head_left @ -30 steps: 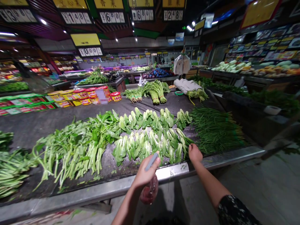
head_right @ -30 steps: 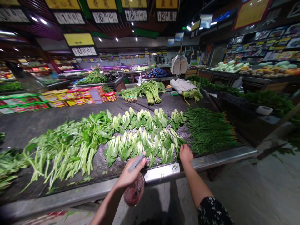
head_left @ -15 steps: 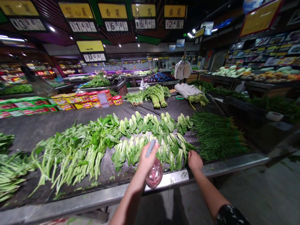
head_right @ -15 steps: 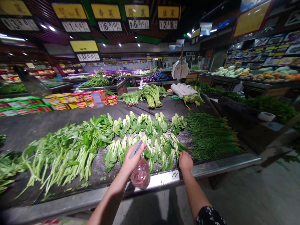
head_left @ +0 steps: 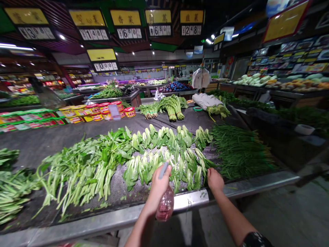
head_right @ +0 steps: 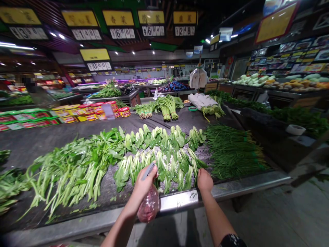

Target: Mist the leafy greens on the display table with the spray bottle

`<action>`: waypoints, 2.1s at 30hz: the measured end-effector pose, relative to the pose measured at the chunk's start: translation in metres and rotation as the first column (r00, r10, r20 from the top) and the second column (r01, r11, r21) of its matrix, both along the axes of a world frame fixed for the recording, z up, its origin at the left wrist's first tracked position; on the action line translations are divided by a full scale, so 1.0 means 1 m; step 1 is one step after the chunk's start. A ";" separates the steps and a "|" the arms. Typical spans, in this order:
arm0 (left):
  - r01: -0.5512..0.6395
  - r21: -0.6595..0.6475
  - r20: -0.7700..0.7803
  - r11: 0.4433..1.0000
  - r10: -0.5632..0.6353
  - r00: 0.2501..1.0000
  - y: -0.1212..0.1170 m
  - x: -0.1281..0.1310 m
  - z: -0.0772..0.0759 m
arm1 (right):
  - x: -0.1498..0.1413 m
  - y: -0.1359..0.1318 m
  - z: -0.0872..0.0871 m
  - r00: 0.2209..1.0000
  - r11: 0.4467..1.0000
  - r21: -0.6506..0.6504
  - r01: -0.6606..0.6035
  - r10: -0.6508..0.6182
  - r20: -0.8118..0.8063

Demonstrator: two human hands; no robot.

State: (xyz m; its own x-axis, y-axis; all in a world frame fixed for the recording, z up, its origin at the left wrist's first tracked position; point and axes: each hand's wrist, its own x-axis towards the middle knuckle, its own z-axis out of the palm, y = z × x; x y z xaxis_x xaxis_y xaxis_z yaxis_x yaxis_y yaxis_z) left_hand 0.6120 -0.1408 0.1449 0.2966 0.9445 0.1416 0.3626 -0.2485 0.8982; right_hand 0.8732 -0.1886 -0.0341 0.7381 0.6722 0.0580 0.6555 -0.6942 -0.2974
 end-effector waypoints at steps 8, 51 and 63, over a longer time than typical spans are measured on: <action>0.097 0.048 0.022 0.994 -0.099 0.995 -0.006 0.002 0.004 | -0.001 -0.001 0.003 1.000 1.000 -0.008 -0.007 0.007 -0.008; 0.103 0.063 -0.004 0.993 -0.103 0.995 -0.022 -0.010 0.002 | -0.003 -0.004 0.007 1.000 1.000 -0.025 -0.001 0.000 -0.028; 0.031 0.069 -0.017 0.997 -0.030 0.999 -0.023 -0.030 -0.002 | -0.004 -0.006 0.007 0.999 0.999 -0.042 -0.001 0.000 -0.032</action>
State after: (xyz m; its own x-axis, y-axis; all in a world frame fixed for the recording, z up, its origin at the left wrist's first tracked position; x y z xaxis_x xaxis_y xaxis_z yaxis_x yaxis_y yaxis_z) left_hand 0.5820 -0.1639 0.1433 0.3282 0.9229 0.2014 0.3681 -0.3213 0.8725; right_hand 0.8693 -0.1944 -0.0268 0.7388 0.6739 0.0061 0.6465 -0.7062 -0.2888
